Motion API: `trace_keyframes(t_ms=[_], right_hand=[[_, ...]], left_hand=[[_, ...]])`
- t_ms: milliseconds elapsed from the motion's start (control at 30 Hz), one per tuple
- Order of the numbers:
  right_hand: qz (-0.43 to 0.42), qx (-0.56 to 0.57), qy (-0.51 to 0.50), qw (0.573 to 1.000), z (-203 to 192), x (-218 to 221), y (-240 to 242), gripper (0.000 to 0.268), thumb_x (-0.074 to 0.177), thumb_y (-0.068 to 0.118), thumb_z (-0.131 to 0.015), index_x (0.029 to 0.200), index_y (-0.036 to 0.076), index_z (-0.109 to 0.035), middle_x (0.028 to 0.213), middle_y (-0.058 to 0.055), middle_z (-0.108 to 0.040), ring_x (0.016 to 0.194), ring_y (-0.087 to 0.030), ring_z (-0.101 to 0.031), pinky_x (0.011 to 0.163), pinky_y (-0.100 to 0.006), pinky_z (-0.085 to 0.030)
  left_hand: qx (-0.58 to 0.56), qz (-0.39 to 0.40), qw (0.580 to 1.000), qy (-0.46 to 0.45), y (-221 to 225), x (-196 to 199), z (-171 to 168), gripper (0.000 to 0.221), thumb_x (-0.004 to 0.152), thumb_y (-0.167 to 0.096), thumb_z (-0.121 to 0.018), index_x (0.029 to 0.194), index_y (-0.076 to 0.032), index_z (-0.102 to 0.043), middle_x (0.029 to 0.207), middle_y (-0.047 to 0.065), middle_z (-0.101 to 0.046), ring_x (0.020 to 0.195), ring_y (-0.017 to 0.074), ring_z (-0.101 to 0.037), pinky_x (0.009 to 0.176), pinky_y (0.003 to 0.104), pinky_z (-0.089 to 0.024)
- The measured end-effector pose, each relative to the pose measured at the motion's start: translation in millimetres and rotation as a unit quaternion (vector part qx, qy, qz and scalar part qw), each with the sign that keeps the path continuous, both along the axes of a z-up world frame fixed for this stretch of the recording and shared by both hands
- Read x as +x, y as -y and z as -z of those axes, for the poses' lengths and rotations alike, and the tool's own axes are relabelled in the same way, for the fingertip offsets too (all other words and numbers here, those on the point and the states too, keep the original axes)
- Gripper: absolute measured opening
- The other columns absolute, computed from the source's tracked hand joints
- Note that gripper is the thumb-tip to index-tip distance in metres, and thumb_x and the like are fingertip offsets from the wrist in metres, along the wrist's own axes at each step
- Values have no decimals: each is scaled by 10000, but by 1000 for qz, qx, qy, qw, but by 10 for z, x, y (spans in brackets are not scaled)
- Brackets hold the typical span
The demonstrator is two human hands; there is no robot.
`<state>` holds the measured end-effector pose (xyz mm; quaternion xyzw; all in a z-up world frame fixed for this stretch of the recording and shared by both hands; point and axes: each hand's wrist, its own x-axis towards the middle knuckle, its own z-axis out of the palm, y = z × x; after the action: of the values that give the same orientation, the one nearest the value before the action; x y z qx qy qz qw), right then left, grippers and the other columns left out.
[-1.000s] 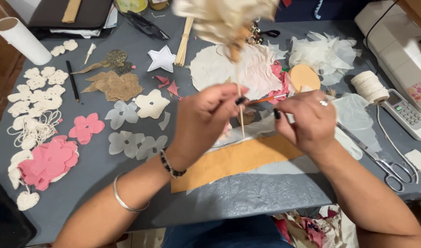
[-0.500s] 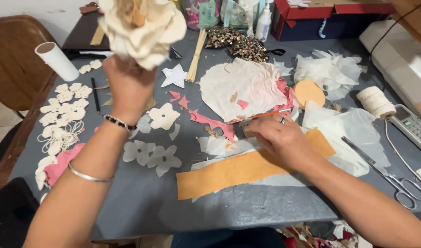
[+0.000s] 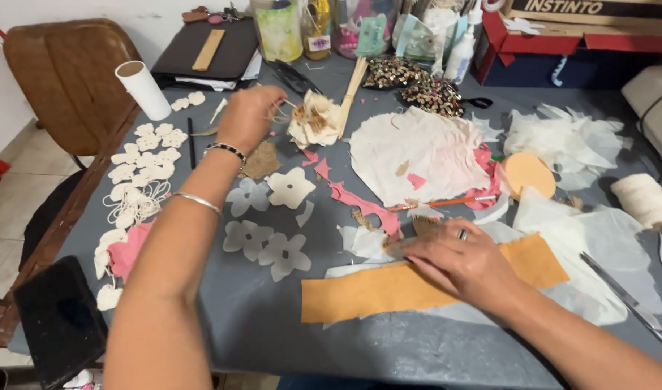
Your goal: Cutting out small flower shapes from white fabric using scissors on a table filled with craft supplies.
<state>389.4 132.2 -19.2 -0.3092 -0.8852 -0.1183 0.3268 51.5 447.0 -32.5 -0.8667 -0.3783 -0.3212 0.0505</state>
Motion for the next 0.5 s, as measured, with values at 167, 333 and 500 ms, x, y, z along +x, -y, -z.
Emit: trace_keyframes(t_ms=[167, 333, 500], right_hand=[[-6, -2, 16, 1000, 100, 37, -15, 157, 949, 183, -724, 1097, 131, -719, 935, 3, -743, 873, -165, -705, 905, -359, -491], [-10, -13, 21, 1000, 21, 6, 14, 109, 974, 182, -682, 1049, 114, -721, 869, 11, -682, 772, -179, -641, 920, -363, -482], [-19, -13, 14, 1000, 26, -9, 10, 112, 977, 172, -672, 1046, 99, -722, 872, 14, -678, 742, -180, -622, 911, -360, -490]], left_hand=[[9, -58, 995, -80, -374, -54, 306, 102, 763, -13, -563, 805, -98, -599, 689, 115, -620, 619, 327, -598, 526, 450, -390], [159, -114, 958, -211, -750, -214, 568, 183, 692, 4, -679, 747, -121, -557, 645, 82, -577, 575, 309, -596, 461, 424, -452], [187, -156, 935, -256, -997, -277, 814, 256, 621, 35, -717, 735, -146, -578, 642, 43, -607, 545, 254, -620, 422, 371, -480]])
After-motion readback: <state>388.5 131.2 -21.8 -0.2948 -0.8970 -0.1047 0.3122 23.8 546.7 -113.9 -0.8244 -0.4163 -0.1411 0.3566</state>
